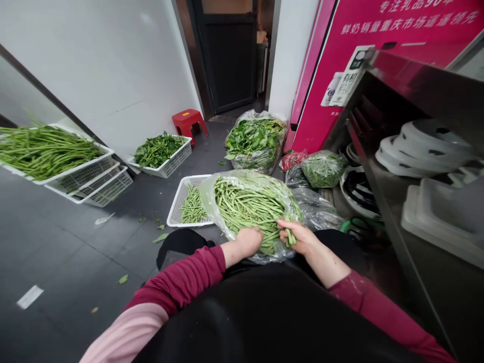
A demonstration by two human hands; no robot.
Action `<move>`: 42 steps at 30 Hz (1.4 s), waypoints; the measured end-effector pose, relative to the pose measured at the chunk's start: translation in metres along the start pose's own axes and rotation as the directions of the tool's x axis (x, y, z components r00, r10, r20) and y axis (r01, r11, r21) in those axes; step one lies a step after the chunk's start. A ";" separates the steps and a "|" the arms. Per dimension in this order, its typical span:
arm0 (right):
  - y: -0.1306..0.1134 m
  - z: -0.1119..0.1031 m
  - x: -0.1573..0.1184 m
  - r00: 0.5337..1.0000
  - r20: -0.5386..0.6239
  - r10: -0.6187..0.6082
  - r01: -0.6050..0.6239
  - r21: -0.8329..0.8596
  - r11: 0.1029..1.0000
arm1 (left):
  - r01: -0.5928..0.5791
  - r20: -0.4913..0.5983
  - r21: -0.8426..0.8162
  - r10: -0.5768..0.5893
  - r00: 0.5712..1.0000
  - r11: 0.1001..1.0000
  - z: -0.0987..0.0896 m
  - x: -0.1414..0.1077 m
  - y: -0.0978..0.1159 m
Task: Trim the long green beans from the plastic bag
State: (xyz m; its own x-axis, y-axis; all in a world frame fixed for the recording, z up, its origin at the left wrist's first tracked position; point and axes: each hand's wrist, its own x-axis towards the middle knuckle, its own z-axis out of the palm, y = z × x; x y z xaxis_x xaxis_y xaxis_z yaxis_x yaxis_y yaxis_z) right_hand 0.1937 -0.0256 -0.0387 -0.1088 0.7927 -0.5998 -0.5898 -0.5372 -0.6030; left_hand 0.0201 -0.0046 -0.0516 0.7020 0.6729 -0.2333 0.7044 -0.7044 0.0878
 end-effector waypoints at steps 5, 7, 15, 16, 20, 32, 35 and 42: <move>0.008 -0.004 -0.002 0.985 0.065 -0.162 0.173 -0.254 0.951 | 0.004 0.007 -0.069 -0.004 1.000 0.998 -0.006 0.000 -0.005; 0.006 -0.004 -0.002 0.941 0.085 -0.327 0.320 -0.532 0.784 | 0.028 -0.033 -0.068 -0.031 0.999 0.997 -0.021 -0.003 -0.012; -0.005 0.012 0.000 0.743 0.414 -0.526 0.542 -0.833 0.110 | -0.204 -0.354 0.004 0.192 0.915 0.979 -0.094 -0.021 -0.036; -0.007 0.015 -0.001 0.769 0.364 -0.526 0.538 -0.813 0.223 | -0.149 -0.490 -0.026 0.118 0.864 0.988 -0.100 -0.024 -0.039; -0.012 0.029 -0.004 0.870 0.230 -0.435 0.492 -0.440 0.751 | 0.024 -0.771 -0.391 -0.341 0.538 0.920 -0.103 -0.031 -0.039; -0.036 0.033 -0.001 0.851 0.023 -0.525 0.519 0.123 0.846 | 0.065 0.009 -0.944 -0.170 0.985 0.323 -0.062 -0.037 0.005; -0.043 0.024 0.003 0.842 -0.086 -0.532 0.539 0.159 0.827 | 0.086 0.064 -0.982 -0.136 0.989 0.165 -0.059 -0.040 0.001; -0.040 0.020 0.006 0.815 -0.153 -0.559 0.576 0.109 0.810 | 0.051 -0.010 -0.970 -0.248 0.969 0.239 -0.054 -0.038 0.007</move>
State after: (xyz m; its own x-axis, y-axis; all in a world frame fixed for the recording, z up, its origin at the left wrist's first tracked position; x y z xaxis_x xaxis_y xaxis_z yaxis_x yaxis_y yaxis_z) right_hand 0.2007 0.0066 -0.0078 0.3636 0.9022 -0.2319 -0.6276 0.0533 -0.7767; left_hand 0.0042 -0.0234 0.0101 0.5065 0.8288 -0.2376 0.3063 0.0847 0.9482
